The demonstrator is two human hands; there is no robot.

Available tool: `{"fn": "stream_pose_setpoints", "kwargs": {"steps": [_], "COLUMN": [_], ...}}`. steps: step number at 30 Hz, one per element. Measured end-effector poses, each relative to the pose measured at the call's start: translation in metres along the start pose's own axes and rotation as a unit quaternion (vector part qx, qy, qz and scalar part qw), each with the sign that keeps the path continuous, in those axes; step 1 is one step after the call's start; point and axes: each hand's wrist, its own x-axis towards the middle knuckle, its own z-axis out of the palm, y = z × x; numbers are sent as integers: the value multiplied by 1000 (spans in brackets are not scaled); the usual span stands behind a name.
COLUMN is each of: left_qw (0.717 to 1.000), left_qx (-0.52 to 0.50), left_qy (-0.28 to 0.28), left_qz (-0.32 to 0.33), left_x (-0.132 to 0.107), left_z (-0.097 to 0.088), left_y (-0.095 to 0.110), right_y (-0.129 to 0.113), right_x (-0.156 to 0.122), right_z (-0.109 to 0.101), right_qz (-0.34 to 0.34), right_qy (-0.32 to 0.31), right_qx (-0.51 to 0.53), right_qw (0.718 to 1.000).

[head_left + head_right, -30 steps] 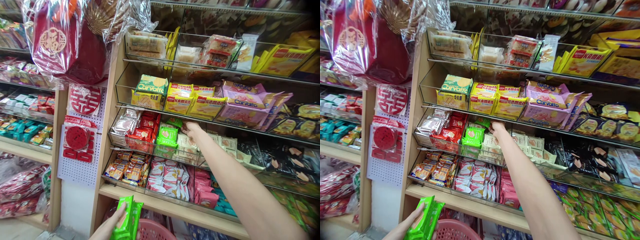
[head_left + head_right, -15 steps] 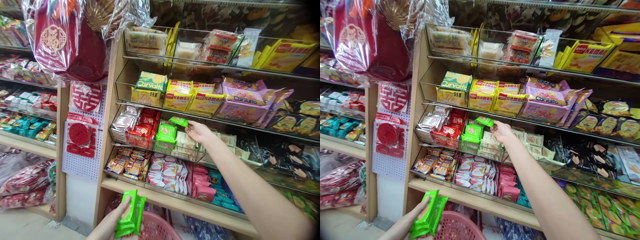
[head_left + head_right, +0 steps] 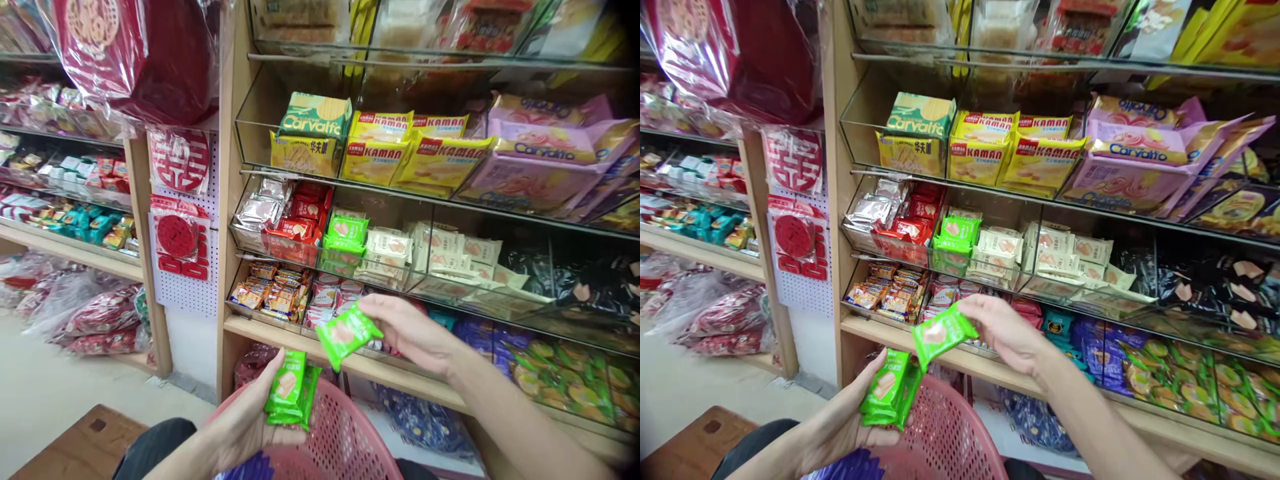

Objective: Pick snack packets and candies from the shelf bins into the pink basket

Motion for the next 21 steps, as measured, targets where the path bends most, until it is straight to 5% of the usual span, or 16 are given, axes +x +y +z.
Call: {"fn": "stream_pose_setpoints", "kwargs": {"steps": [5, 13, 21], "left_qw": [999, 998, 999], "left_qx": [-5, 25, 17], "left_qy": [-33, -43, -4], "left_qz": [-20, -49, -48], "left_x": [-1, -4, -1], "left_z": [9, 13, 20], "left_y": [-9, -17, -24], "right_y": [40, 57, 75], "right_x": [4, 14, 13], "right_z": [28, 40, 49], "right_qz": [95, 108, 37], "right_qy": [-75, -144, -85], "right_qx": [-70, -142, -166], "right_qw": [990, 973, 982]}}
